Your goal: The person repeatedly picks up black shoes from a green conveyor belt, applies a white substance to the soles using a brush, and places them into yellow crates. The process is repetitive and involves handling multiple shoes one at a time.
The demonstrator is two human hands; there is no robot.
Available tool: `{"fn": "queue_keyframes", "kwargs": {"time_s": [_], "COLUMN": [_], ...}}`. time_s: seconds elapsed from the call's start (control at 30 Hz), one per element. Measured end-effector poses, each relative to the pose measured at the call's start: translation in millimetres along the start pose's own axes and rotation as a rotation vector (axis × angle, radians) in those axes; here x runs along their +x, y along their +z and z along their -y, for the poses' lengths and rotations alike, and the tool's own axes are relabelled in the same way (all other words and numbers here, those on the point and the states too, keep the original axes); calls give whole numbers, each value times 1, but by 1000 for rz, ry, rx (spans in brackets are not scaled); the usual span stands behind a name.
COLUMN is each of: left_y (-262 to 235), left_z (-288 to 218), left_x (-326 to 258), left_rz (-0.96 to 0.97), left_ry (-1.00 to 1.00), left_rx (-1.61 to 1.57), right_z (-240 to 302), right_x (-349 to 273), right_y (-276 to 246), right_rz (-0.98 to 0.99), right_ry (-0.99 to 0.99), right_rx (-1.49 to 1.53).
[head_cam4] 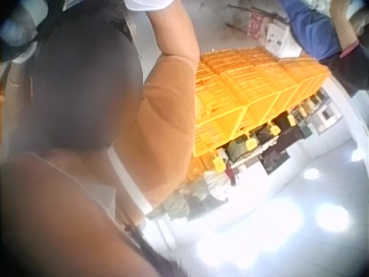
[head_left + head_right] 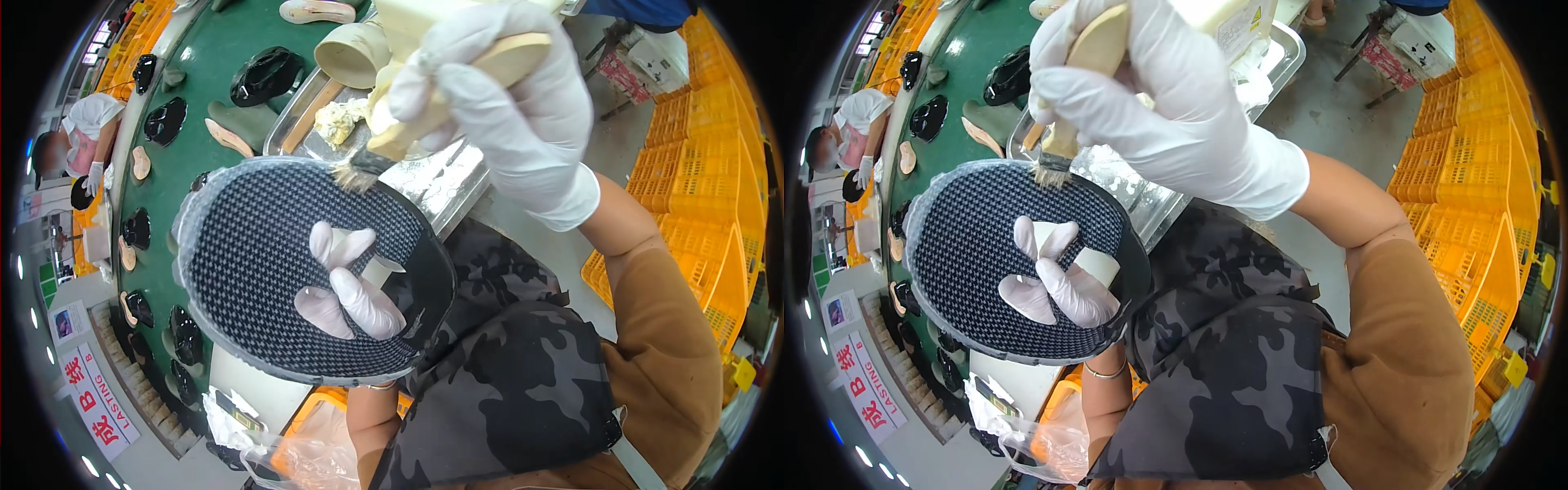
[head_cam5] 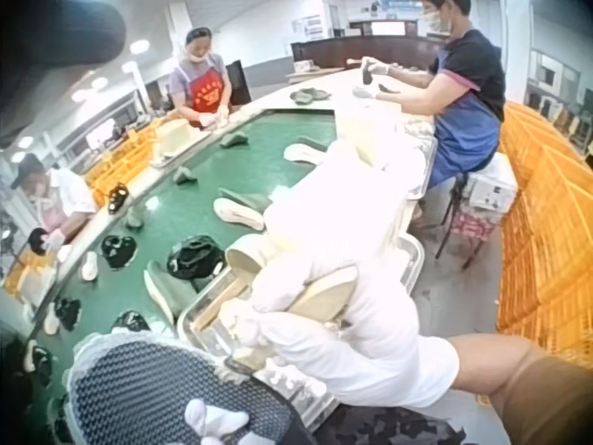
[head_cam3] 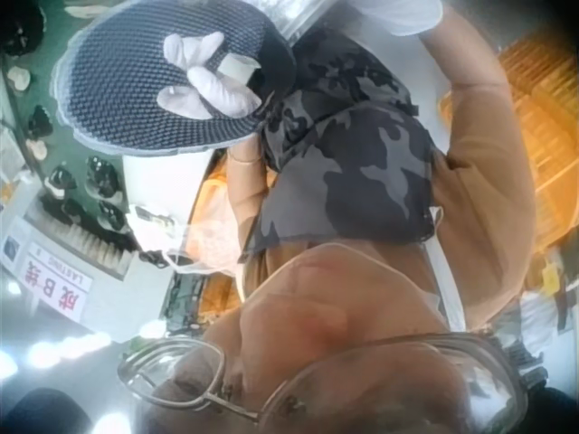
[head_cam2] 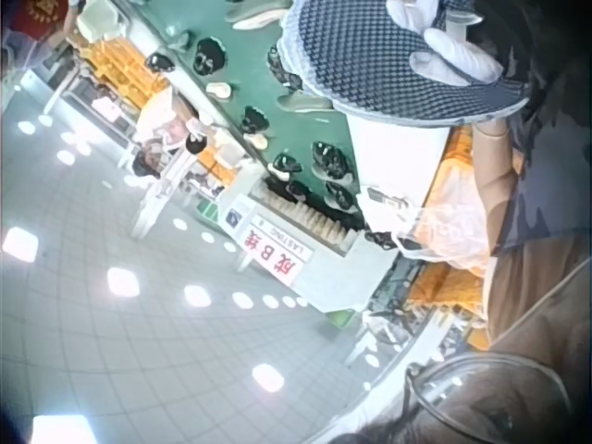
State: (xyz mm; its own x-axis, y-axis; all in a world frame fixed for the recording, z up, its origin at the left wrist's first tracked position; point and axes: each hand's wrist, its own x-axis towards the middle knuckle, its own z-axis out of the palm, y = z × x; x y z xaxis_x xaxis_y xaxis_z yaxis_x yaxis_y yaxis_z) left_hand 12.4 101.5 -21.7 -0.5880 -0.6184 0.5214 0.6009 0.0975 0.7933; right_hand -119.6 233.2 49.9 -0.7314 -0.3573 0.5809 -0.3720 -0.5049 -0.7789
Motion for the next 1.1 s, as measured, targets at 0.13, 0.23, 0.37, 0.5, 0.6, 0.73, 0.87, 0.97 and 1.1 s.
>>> {"fn": "queue_keyframes", "kwargs": {"time_s": [0.13,0.23,0.37,0.5,0.6,0.73,0.87,0.97,1.1], "left_y": [-5,-7,-18,-18,-19,5,-1,6,5], "left_z": [5,14,28,28,17,23,12,16,24], "left_x": [10,14,21,33,40,52,54,57,45], "left_rz": [47,103,201,210,222,68,36,-99,31], "left_ry": [117,417,721,903,1014,1304,1319,1331,1071], "left_rx": [63,377,667,826,1041,1170,1050,1130,870], "right_z": [-2,11,11,6,13,26,17,15,23], "right_x": [-8,-13,-10,-16,-21,-25,-21,-27,-38], "right_y": [6,0,12,11,11,12,14,10,2], "right_rz": [39,151,19,157,195,42,168,263,187], "right_ry": [-70,64,-192,-175,-59,-61,-165,-146,36], "right_rx": [-231,-419,-243,-428,-423,-272,-206,-325,-318]}}
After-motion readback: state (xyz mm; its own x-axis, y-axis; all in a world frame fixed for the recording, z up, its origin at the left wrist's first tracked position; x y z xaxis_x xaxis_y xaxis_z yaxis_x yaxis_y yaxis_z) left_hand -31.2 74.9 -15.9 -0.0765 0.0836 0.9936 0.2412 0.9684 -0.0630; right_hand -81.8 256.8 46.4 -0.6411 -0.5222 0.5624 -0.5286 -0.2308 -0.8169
